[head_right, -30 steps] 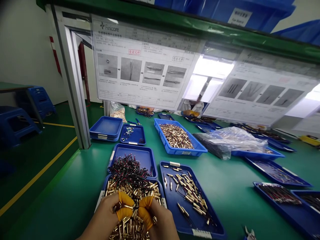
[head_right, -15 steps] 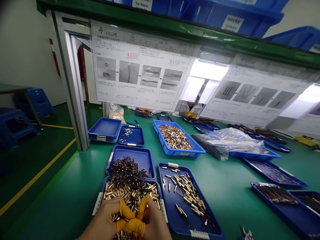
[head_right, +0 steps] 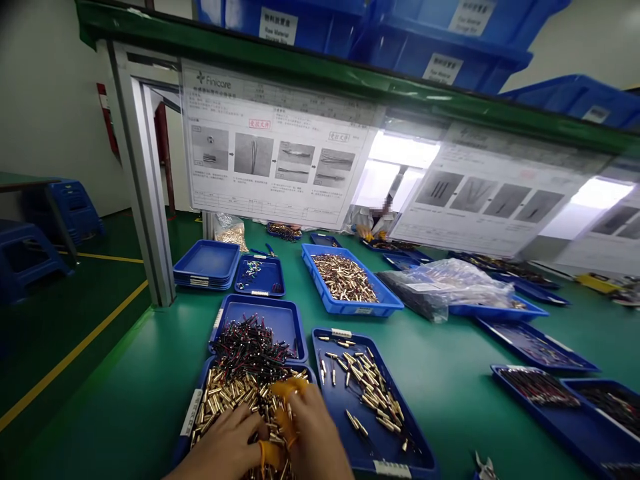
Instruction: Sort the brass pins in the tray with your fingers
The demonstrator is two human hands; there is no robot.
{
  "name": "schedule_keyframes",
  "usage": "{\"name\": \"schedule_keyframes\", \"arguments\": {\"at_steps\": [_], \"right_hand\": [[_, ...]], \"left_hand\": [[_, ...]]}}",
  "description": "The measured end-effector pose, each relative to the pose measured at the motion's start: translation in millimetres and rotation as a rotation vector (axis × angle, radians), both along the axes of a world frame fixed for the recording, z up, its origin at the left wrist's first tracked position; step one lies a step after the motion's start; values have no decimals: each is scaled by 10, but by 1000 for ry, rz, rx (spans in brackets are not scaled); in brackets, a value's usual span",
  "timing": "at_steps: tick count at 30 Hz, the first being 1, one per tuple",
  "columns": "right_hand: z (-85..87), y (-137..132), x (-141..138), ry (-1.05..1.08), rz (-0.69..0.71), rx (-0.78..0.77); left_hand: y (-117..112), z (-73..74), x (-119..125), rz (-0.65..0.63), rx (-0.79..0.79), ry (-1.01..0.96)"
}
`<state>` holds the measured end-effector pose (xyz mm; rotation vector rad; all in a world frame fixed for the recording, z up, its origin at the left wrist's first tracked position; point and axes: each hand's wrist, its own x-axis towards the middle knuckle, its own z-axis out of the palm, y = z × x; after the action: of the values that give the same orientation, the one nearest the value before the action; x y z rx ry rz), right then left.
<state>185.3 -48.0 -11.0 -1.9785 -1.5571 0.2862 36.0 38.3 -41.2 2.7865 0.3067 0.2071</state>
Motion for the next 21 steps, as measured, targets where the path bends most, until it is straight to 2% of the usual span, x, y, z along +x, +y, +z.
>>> {"name": "schedule_keyframes", "arguments": {"at_steps": [2, 5, 7, 9, 13, 17, 21], "right_hand": [[-1, 60, -139, -92, 149, -148], [-2, 96, -247, -123, 128, -257], [-32, 90, -250, -83, 100, -195], [-81, 76, -225, -29, 66, -68], [-143, 42, -156, 148, -38, 116], [-141, -14, -118, 290, -50, 113], [-193, -46, -173, 421, -30, 146]], "left_hand": [[-3, -15, 18, 2, 58, 29], [5, -5, 32, 16, 2, 61], [11, 16, 28, 31, -113, 55], [13, 47, 14, 65, -271, 14], [14, 113, -21, 270, -628, -91], [40, 118, -35, 463, -878, -227], [65, 97, -35, 488, -987, -297]]}}
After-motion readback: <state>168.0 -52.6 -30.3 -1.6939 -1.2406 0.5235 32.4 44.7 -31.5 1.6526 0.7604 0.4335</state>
